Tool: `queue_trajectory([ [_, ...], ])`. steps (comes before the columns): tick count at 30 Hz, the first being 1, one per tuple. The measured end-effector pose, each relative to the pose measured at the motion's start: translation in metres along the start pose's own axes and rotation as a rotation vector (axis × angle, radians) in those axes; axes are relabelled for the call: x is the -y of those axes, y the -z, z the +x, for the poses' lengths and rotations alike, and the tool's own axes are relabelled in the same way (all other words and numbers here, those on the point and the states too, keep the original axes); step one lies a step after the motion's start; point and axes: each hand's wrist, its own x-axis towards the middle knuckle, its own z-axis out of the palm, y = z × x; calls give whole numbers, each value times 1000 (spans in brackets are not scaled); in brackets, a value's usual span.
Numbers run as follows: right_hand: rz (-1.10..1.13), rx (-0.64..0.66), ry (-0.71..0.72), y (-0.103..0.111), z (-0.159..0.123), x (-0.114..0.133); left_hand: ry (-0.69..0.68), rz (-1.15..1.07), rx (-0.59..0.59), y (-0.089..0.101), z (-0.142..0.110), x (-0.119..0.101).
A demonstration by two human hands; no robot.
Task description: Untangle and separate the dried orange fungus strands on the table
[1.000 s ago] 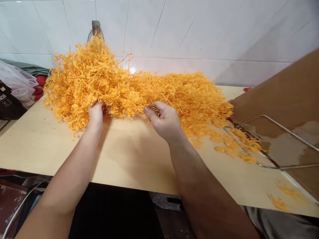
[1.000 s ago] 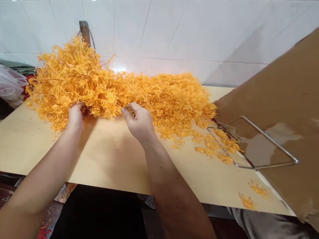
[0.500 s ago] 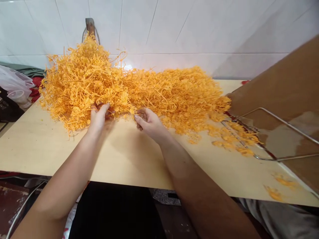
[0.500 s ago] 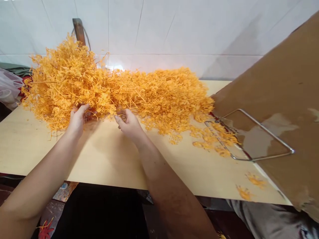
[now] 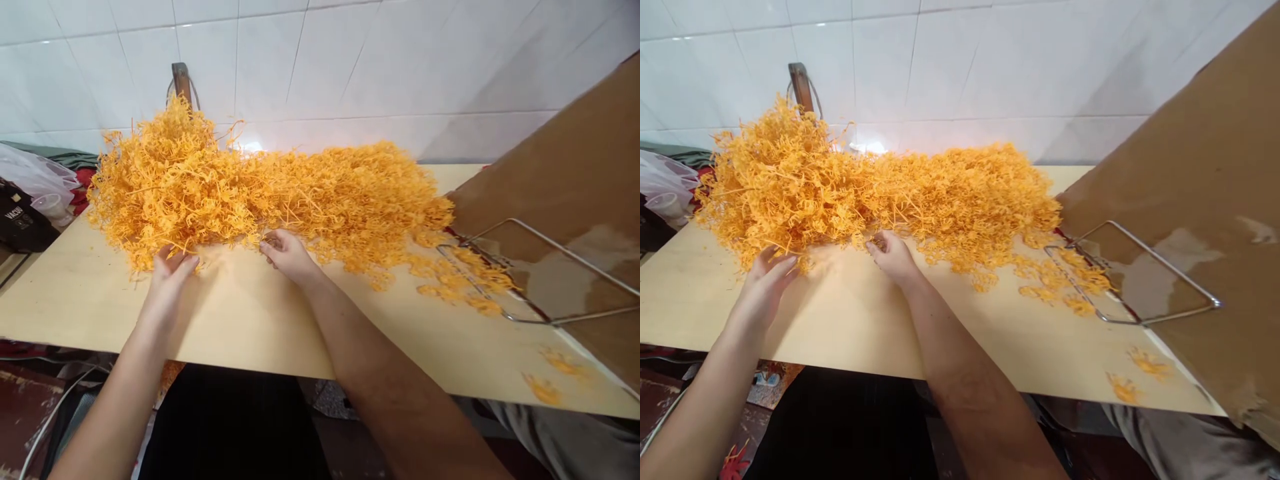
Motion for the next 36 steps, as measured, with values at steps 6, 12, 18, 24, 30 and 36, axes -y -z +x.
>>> queue_trajectory([
  [6, 118, 136, 165, 1, -7, 7, -59, 309, 227, 31, -48, -3],
  [12, 142, 266, 164, -1, -16, 16, 278, 35, 392, -32, -2, -4],
  [18, 160, 276, 203, -3, -15, 14, 380, -179, 428, -85, 47, 15],
  [24, 121, 232, 159, 1, -10, 9, 390, -253, 478, -101, 61, 27],
  [30, 8, 181, 149, 3, -9, 9, 393, -423, 542, -96, 62, 31],
  [36, 39, 217, 169, 2, -16, 17, 391, -434, 502, -95, 56, 32],
])
